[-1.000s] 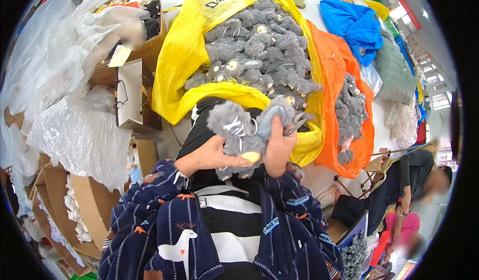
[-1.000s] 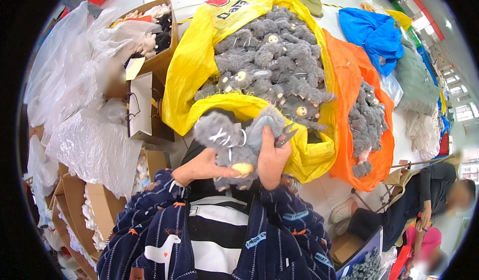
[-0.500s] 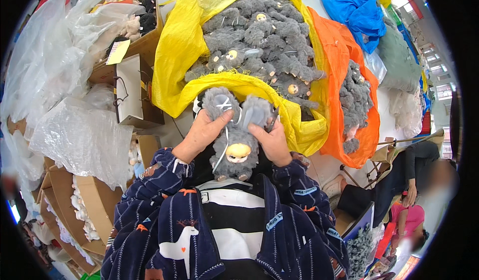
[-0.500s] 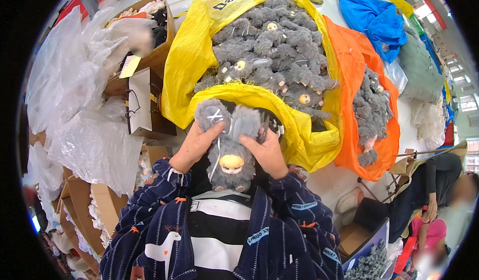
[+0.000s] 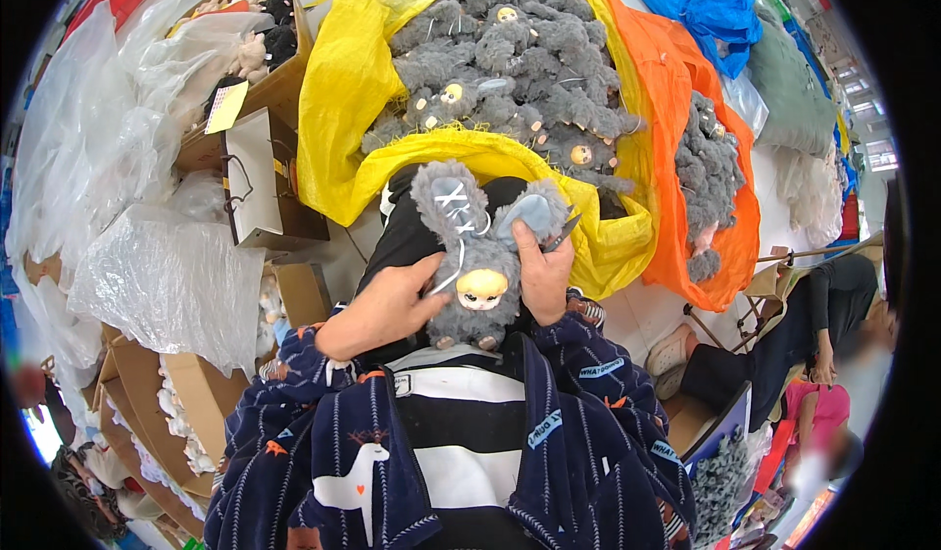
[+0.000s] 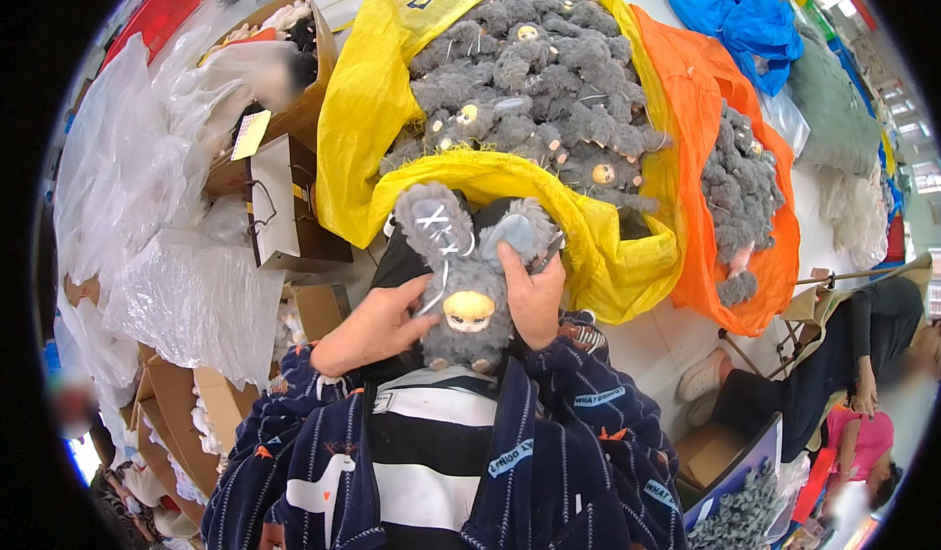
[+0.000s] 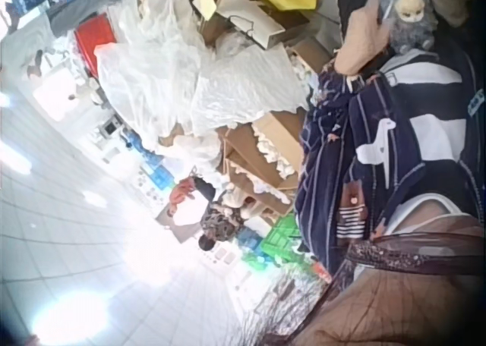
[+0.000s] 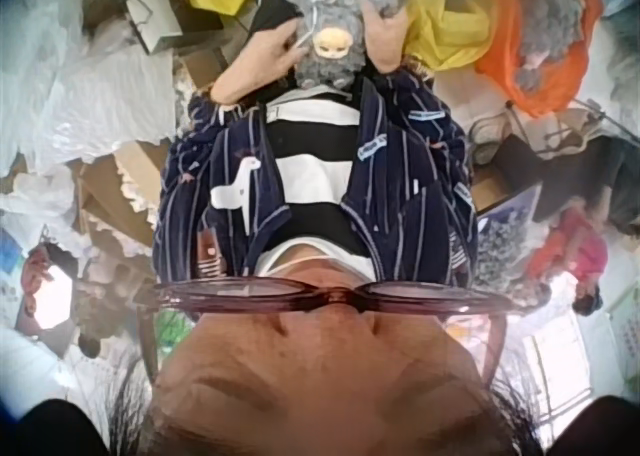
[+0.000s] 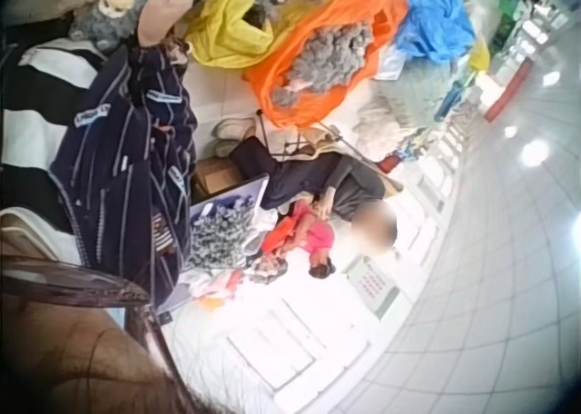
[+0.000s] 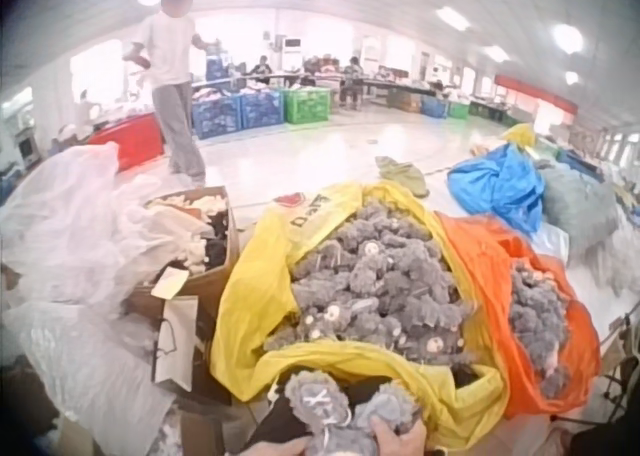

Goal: The person sits on the floor and repeatedly picks up small gray stuffed animals from a large yellow sack. They use scissors to trim excess fur around the face and body, then place the finished items into an orange sack. The process is repeated for multiple units.

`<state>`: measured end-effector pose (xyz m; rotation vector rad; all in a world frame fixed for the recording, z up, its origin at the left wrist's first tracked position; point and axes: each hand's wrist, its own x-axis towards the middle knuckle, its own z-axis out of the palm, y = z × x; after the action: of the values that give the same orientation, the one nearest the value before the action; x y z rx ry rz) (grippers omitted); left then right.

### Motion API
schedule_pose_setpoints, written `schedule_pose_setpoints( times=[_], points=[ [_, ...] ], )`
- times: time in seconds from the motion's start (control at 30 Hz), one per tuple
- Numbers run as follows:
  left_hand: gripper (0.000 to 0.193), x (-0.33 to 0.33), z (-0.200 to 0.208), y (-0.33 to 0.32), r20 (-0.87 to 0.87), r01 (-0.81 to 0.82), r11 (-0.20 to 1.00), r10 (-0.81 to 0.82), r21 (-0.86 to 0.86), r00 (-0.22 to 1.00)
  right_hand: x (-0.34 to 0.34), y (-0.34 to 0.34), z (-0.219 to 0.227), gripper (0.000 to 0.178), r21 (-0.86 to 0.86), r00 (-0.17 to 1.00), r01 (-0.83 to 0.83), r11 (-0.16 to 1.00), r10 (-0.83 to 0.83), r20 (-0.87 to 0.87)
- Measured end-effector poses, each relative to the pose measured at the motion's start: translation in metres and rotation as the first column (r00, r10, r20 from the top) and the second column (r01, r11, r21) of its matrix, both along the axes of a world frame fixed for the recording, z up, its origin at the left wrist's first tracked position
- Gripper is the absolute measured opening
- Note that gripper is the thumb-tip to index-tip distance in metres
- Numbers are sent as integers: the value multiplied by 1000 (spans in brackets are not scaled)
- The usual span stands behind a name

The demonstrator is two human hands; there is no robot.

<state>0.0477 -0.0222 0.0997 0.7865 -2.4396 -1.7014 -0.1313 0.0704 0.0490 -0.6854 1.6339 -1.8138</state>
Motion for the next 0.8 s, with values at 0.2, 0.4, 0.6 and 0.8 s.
schedule_pose_setpoints(
  times=[0.2, 0.4, 0.6, 0.8],
  points=[
    [24, 40, -1, -47, -247, -431, 586, 369, -686, 896, 1, 3, 2, 35, 20, 999, 30, 999, -30, -30],
    [39, 46, -11, -9, -175, -147, 989, 139, -35, 975, 5, 2, 3, 33, -5, 998, 21, 1000, -20, 65],
    [46, -10, -50, 23, -258, 102, 757, 90, 645, 962, 4, -13, 22, 29, -24, 965, 119, 993, -110, 236],
    [43, -24, -43, 17, -234, -2, 611, 306, 792, 923, -16, -4, 35, 22, 134, 996, 73, 988, -78, 37]
  ],
)
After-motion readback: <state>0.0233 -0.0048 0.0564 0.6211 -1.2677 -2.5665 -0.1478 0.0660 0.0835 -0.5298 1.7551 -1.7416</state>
